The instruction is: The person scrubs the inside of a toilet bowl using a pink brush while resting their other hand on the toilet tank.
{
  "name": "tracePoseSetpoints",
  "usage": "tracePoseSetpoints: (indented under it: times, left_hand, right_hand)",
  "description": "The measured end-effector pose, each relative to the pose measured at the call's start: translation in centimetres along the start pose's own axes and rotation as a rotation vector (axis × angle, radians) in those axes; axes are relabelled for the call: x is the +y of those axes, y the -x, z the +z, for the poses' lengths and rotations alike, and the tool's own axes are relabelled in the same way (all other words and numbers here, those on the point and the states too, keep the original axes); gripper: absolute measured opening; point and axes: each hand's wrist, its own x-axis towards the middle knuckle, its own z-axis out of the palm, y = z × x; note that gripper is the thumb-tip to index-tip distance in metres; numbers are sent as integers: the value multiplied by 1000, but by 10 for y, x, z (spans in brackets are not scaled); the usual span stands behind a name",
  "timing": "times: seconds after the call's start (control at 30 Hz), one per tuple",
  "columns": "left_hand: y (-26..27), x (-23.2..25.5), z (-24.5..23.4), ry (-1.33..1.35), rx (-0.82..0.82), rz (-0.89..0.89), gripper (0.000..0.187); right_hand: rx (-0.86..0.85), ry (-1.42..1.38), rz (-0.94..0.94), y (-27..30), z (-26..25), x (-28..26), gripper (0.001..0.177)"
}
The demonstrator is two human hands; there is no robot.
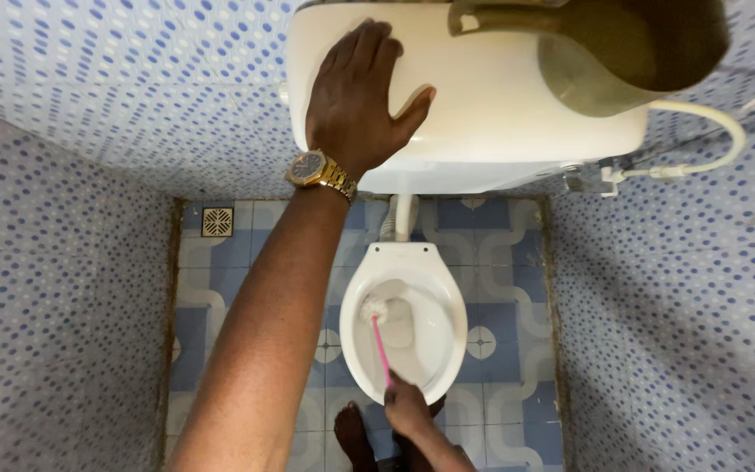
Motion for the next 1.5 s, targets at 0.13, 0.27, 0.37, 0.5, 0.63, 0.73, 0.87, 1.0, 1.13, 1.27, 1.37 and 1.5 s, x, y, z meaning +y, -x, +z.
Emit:
tracePoseSetpoints:
  times: [0.13, 0.27, 0.37, 0.5, 0.63, 0.73, 0.87, 1.0, 1.13, 1.27, 1.37, 1.5]
  left_hand:
    - [-4, 4, -7, 13, -45, -23, 48]
    - [-5, 7, -11, 7, -25, -6, 49]
    - [-8, 8, -12, -10, -56, -20, 49]
    - [-9, 9, -13, -18, -93, -39, 50]
    - [-10, 9, -13, 29, -65, -39, 49]
    - [-12, 9, -14, -24, -71, -21, 51]
    - [-12, 10, -15, 10, -86, -42, 48]
    - [-13, 11, -16, -3, -98, -48, 48]
    - [-14, 11, -17, -19, -111, -48, 50]
    - [-12, 11, -16, -9, -125, -52, 49]
    - [-16, 11, -17, -19, -127, -53, 49]
    - [-17, 14, -19, -37, -136, -60, 50]
  right_hand:
    - [-79, 173, -169, 59, 2, 29, 52]
    - [-232, 521, 69, 91, -32, 71, 63]
    - [-333, 797, 115, 82, -91, 84, 52]
    - [-249, 785, 174, 40, -166, 58, 64]
    - [11, 789, -31, -4, -203, 11, 61]
    - [19, 841, -135, -34, -203, -24, 23]
    - [31, 875, -175, -46, -203, -34, 33]
    - [140, 856, -265, -31, -216, -3, 35]
    - [46, 818, 22, 11, -216, 42, 49]
    - [-143, 720, 244, 63, -179, 74, 56]
    - [-153, 634, 216, 96, -135, 74, 46]
    - [-188, 428, 203, 108, -74, 48, 39]
